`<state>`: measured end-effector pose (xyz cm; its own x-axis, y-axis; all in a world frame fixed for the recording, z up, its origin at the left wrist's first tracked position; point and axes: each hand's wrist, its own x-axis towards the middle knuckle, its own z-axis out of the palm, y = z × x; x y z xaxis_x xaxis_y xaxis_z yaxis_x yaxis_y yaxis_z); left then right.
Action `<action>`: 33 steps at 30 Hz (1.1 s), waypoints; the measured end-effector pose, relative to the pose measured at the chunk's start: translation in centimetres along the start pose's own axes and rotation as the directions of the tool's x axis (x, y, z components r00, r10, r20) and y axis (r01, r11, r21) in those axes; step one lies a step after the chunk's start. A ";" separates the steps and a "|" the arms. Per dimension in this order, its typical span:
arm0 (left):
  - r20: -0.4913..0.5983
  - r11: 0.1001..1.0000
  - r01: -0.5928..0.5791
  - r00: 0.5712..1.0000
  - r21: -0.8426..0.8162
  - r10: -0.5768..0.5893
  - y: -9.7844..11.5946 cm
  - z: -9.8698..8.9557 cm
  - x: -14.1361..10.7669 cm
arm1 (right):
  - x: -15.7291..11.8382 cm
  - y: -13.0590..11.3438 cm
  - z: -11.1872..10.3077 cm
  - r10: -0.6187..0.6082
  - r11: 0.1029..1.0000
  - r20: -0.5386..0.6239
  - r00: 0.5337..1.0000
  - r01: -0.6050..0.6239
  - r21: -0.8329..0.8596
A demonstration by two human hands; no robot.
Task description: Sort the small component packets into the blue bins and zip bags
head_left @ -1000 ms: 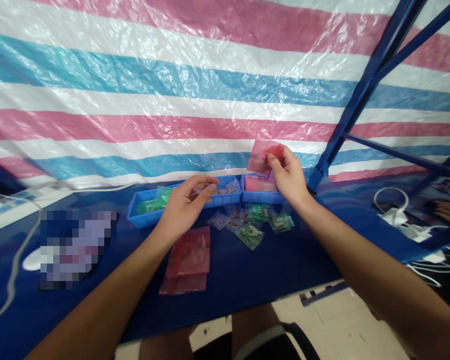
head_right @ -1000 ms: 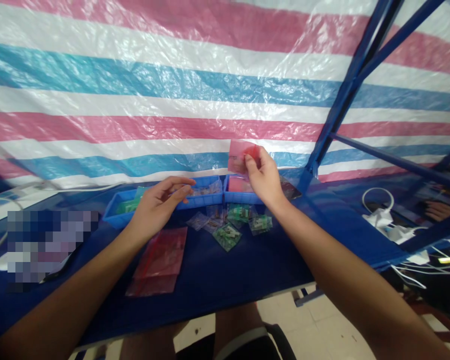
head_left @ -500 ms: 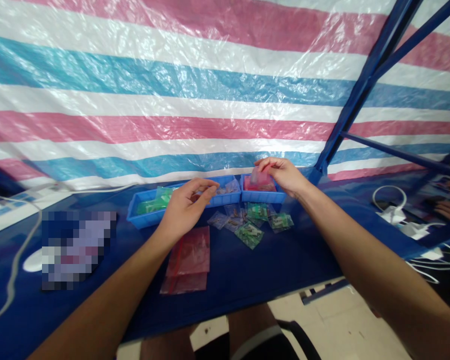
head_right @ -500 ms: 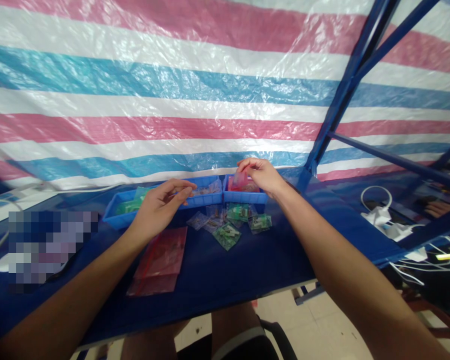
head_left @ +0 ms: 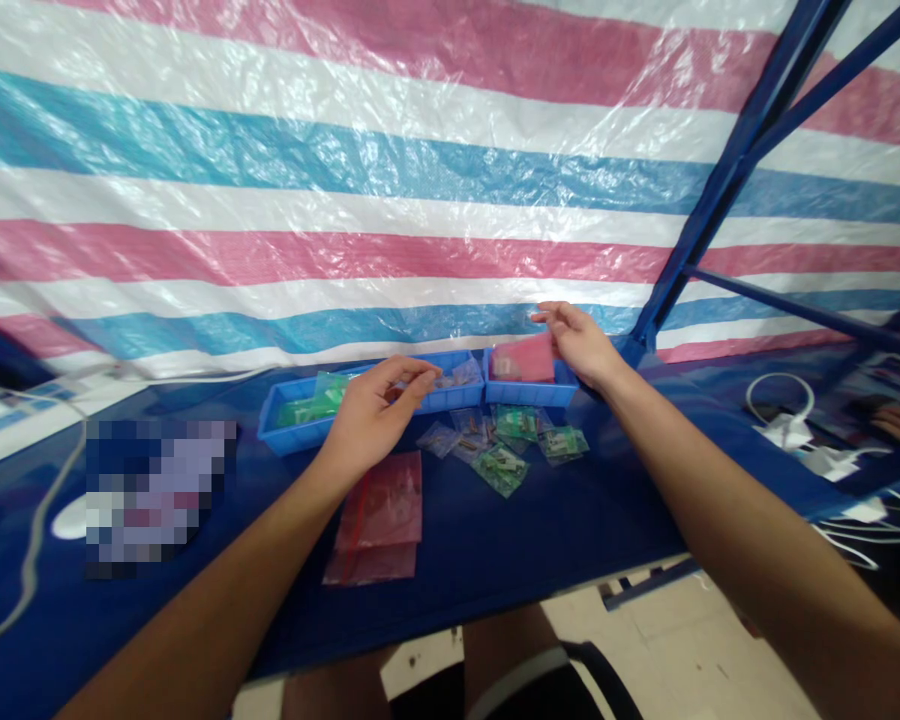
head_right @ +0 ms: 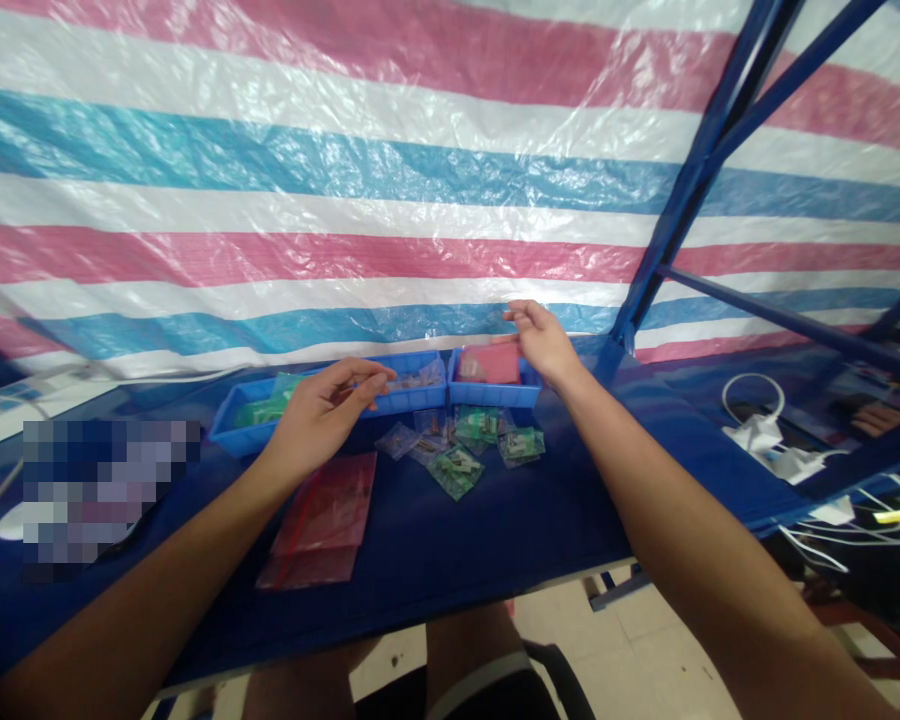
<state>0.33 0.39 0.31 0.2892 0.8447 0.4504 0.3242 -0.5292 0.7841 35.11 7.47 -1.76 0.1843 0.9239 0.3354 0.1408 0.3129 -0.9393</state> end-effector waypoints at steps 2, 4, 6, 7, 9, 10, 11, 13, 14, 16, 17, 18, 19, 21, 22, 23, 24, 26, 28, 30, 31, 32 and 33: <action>0.007 1.000 -0.006 1.000 0.009 0.006 0.1 0.0 0.0 | 0.5 0.1 -0.3 -0.018 1.000 -0.058 0.998 0.018 -0.003; 0.016 1.000 -0.016 1.000 0.016 0.016 0.3 0.0 0.0 | 0.6 0.2 -0.4 -0.054 0.998 -0.074 0.996 0.053 -0.019; 0.019 0.999 -0.027 0.999 0.025 0.027 0.4 0.0 0.0 | 0.4 0.0 -0.3 -0.091 0.994 -0.048 0.995 0.087 -0.072; 0.022 0.999 -0.029 0.999 0.028 0.028 0.4 0.0 0.0 | 0.2 -0.2 -0.2 -0.107 0.989 -0.018 0.994 0.105 -0.108; 0.017 1.000 -0.015 1.000 0.016 0.015 0.3 0.0 0.0 | -0.5 -0.7 0.1 -0.158 0.962 0.061 0.985 0.168 -0.217; 0.012 1.000 -0.002 1.000 -0.001 0.002 0.3 0.0 0.0 | -1.0 -1.1 0.3 -0.197 0.931 0.109 0.974 0.221 -0.292; 0.005 1.000 0.013 1.000 -0.021 -0.013 0.2 0.0 0.0 | -1.4 -1.5 0.6 -0.241 0.881 0.159 0.957 0.285 -0.377; -0.010 0.998 0.035 0.999 -0.062 -0.035 0.1 0.0 0.0 | -2.3 -2.2 1.0 -0.297 0.752 0.272 0.916 0.399 -0.525; -0.016 0.997 0.036 0.999 -0.074 -0.038 0.0 0.0 0.0 | -2.7 -2.5 1.3 -0.297 0.697 0.320 0.900 0.434 -0.571; -0.022 0.997 0.027 0.999 -0.078 -0.029 -0.2 0.0 0.1 | -3.3 -2.9 1.7 -0.267 0.625 0.393 0.880 0.468 -0.624; -0.025 0.997 0.020 0.999 -0.074 -0.022 -0.2 0.0 0.1 | -3.5 -3.0 1.8 -0.250 0.603 0.414 0.875 0.475 -0.641; -0.025 0.998 0.012 1.000 -0.065 -0.013 -0.2 0.0 0.1 | -3.6 -3.0 1.9 -0.237 0.584 0.427 0.873 0.479 -0.655; -0.024 0.999 0.005 1.000 -0.053 -0.006 -0.2 0.0 0.0 | -3.7 -3.0 2.0 -0.232 0.568 0.431 0.872 0.481 -0.667; -0.021 1.000 -0.007 1.000 -0.024 0.007 0.0 0.0 0.0 | -3.8 -3.0 2.1 -0.248 0.546 0.424 0.871 0.487 -0.682; -0.014 1.000 -0.015 1.000 -0.010 0.015 0.1 0.0 -0.1 | -3.9 -3.0 2.2 -0.272 0.540 0.417 0.867 0.496 -0.680; -0.001 1.000 -0.028 1.000 0.005 0.028 0.2 -0.1 -0.1 | -4.1 -3.1 2.3 -0.310 0.536 0.411 0.857 0.514 -0.670; 0.017 0.999 -0.046 0.999 0.022 0.046 0.3 -0.1 -0.2 | -4.3 -3.2 2.6 -0.359 0.533 0.409 0.839 0.544 -0.648; 0.057 0.993 -0.096 0.994 0.071 0.092 0.3 -0.1 -0.3 | -5.1 -3.6 3.3 -0.462 0.522 0.434 0.773 0.633 -0.572; 0.078 0.982 -0.144 0.988 0.121 0.136 0.2 -0.1 -0.4 | -6.4 -4.2 4.4 -0.530 0.502 0.509 0.678 0.734 -0.456; 0.065 0.975 -0.163 0.986 0.152 0.155 0.0 -0.1 -0.4 | -8.1 -4.8 5.8 -0.556 0.485 0.602 0.574 0.812 -0.326; 0.054 0.973 -0.164 0.986 0.161 0.157 -0.1 -0.1 -0.4 | -9.0 -5.1 6.6 -0.556 0.488 0.651 0.516 0.837 -0.246; 0.043 0.971 -0.162 0.987 0.173 0.157 -0.2 -0.2 -0.4 | -9.9 -5.3 7.3 -0.564 0.488 0.693 0.449 0.858 -0.158; 0.033 0.969 -0.161 0.987 0.188 0.157 -0.3 -0.3 -0.4 | -10.8 -5.5 8.0 -0.561 0.499 0.722 0.405 0.861 -0.095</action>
<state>-0.12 0.19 0.03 0.3665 0.7477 0.5538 0.4369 -0.6638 0.6071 24.58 -2.44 -0.82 -0.7066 0.3573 0.6107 0.3210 0.9311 -0.1733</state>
